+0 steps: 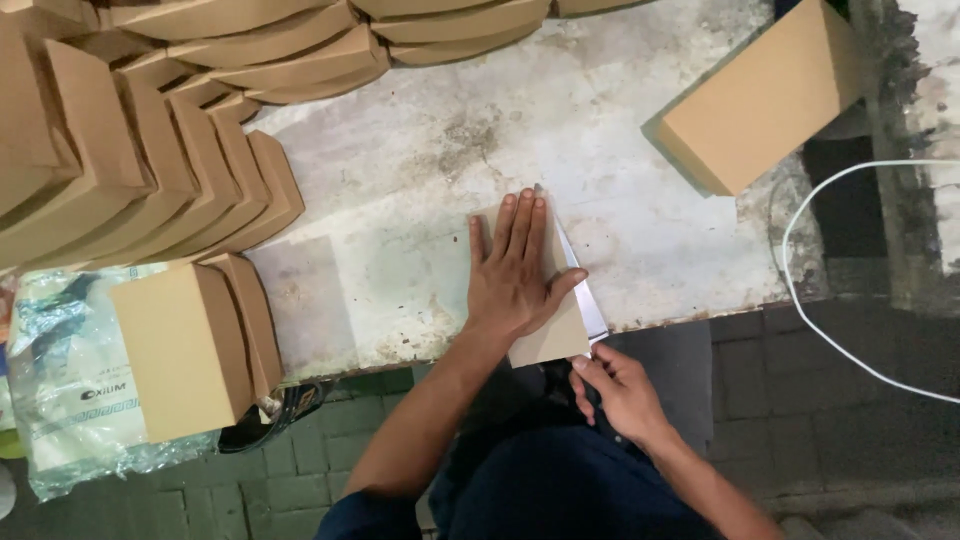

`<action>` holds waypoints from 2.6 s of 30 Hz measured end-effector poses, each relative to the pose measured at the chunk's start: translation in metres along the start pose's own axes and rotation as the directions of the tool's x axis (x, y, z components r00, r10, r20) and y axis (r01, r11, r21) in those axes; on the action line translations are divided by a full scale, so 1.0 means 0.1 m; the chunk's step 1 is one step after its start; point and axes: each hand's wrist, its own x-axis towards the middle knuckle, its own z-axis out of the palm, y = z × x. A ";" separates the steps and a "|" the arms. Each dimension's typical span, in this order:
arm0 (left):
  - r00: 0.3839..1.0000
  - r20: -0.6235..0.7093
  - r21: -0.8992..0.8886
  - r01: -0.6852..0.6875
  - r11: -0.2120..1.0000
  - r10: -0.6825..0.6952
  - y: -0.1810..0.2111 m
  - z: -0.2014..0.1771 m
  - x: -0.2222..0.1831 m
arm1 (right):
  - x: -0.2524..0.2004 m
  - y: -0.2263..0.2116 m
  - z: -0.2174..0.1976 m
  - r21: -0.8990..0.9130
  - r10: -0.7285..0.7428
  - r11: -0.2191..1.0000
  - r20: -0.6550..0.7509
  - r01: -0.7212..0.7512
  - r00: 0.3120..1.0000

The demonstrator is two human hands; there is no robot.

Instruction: Folding and cutting large sheets of paper into smaller liners for food boxes using a knife.

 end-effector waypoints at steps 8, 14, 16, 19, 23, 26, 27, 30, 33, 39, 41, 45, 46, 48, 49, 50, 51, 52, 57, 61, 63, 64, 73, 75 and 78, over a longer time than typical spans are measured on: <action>1.000 0.008 -0.013 0.005 1.000 -0.005 0.03 -0.01 -0.04 | -0.14 0.11 -0.14 0.161 0.028 0.987 -0.194 0.004 0.981; 1.000 -0.017 -0.102 0.006 0.995 -0.007 0.01 0.00 0.01 | -0.22 0.14 -0.34 0.004 0.059 0.998 -0.115 -0.059 0.992; 1.000 -0.007 -0.087 0.004 0.996 -0.005 -0.01 0.02 -0.02 | -0.25 0.09 -0.36 -0.036 0.059 0.997 -0.099 -0.062 0.993; 0.998 -0.067 -0.153 -0.007 0.988 -0.003 -0.07 0.06 0.01 | -0.29 0.07 -0.39 -0.067 0.111 0.991 -0.066 -0.115 0.992; 0.999 0.048 -0.120 -0.012 0.993 0.018 -0.17 0.16 0.01 | -0.34 0.24 -0.46 -0.090 0.110 0.990 -0.013 -0.110 0.994; 0.994 0.094 -0.104 -0.043 0.994 0.053 -0.24 0.18 0.03 | -0.36 0.22 -0.46 -0.090 0.119 0.989 -0.008 -0.119 0.993; 0.990 0.123 -0.120 -0.060 0.991 0.075 -0.26 0.19 0.02 | -0.38 0.21 -0.45 -0.084 0.133 0.987 -0.020 -0.134 0.991; 0.995 0.026 -0.207 -0.087 0.974 0.095 -0.30 0.24 0.00 | -0.39 0.23 -0.48 -0.100 0.121 0.988 0.008 -0.120 0.993; 0.996 0.008 -0.543 -0.074 0.836 0.094 -0.34 0.07 0.00 | -0.43 0.17 -0.47 -0.158 0.099 0.983 0.011 -0.096 0.995; 0.998 -0.057 -0.973 -0.047 0.225 -0.041 -0.66 -0.29 -0.20 | -0.56 0.12 -0.75 -0.368 -0.004 0.929 -0.092 -0.030 0.996; 0.982 0.085 -0.992 0.100 0.081 -0.170 -0.83 -0.24 -0.34 | -0.60 -0.07 -0.80 -0.529 0.029 0.843 -0.136 -0.097 0.990; 0.680 0.445 -0.879 0.456 -0.140 -0.582 -1.11 -0.31 -0.59 | -0.56 -0.41 -0.73 -0.870 -0.142 0.486 -0.176 -0.086 0.974; 0.678 0.439 -0.882 0.449 -0.141 -0.590 -1.04 -0.36 -0.57 | -0.50 -0.41 -0.73 -0.874 -0.148 0.480 -0.167 -0.077 0.975; 0.710 0.421 -0.770 -0.050 -0.636 -0.565 -0.91 -0.48 -0.55 | -0.33 -0.40 -0.71 -0.994 -0.628 0.111 -0.058 0.015 0.776; 0.698 0.417 -0.772 -0.065 -0.633 -0.581 -0.86 -0.54 -0.59 | -0.24 -0.44 -0.71 -0.995 -0.627 0.097 -0.037 0.032 0.778; 0.761 0.332 -0.679 -0.217 -0.701 -0.557 -0.82 -0.60 -0.63 | -0.15 -0.49 -0.70 -0.999 -0.676 0.029 -0.007 0.018 0.737; 0.809 0.223 -0.552 -0.355 -0.754 -0.544 -0.78 -0.66 -0.64 | -0.04 -0.57 -0.69 -0.999 -0.726 -0.041 0.029 -0.001 0.687; 0.800 0.212 -0.551 -0.377 -0.745 -0.562 -0.75 -0.63 -0.67 | 0.02 -0.59 -0.73 -0.998 -0.729 -0.058 0.053 0.015 0.683; 0.774 0.216 -0.486 -0.444 -0.753 -0.596 -0.68 -0.57 -0.76 | 0.30 -0.71 -0.78 -0.997 -0.707 -0.019 0.064 0.071 0.704; 0.833 0.219 -0.458 -0.373 -0.807 -0.509 -0.78 -0.41 -0.83 | 0.47 -0.63 -0.90 -0.998 -0.694 -0.041 0.059 0.042 0.718; 0.788 0.163 -0.559 -0.423 -0.713 -0.594 -0.78 -0.46 -0.87 | 0.45 -0.64 -0.92 -0.999 -0.666 0.022 0.011 0.035 0.746; 0.788 0.158 -0.556 -0.427 -0.714 -0.595 -0.78 -0.50 -0.86 | 0.52 -0.63 -0.92 -0.999 -0.669 0.019 0.013 0.034 0.743; 0.916 0.019 0.030 -0.401 -0.915 -0.401 -1.26 0.17 -0.62 | 0.40 -0.80 -0.88 -0.999 -0.739 0.045 -0.021 0.018 0.673; 0.896 0.151 -0.295 -0.363 -0.884 -0.418 -1.41 -0.11 -0.64 | 0.38 -0.90 -0.90 -0.980 -0.939 -0.015 0.082 0.199 0.335; 0.912 0.082 -0.687 -0.240 -0.686 -0.401 -1.86 0.05 -0.75 | 0.40 -1.06 -0.90 -0.984 -0.957 -0.011 0.062 0.179 0.283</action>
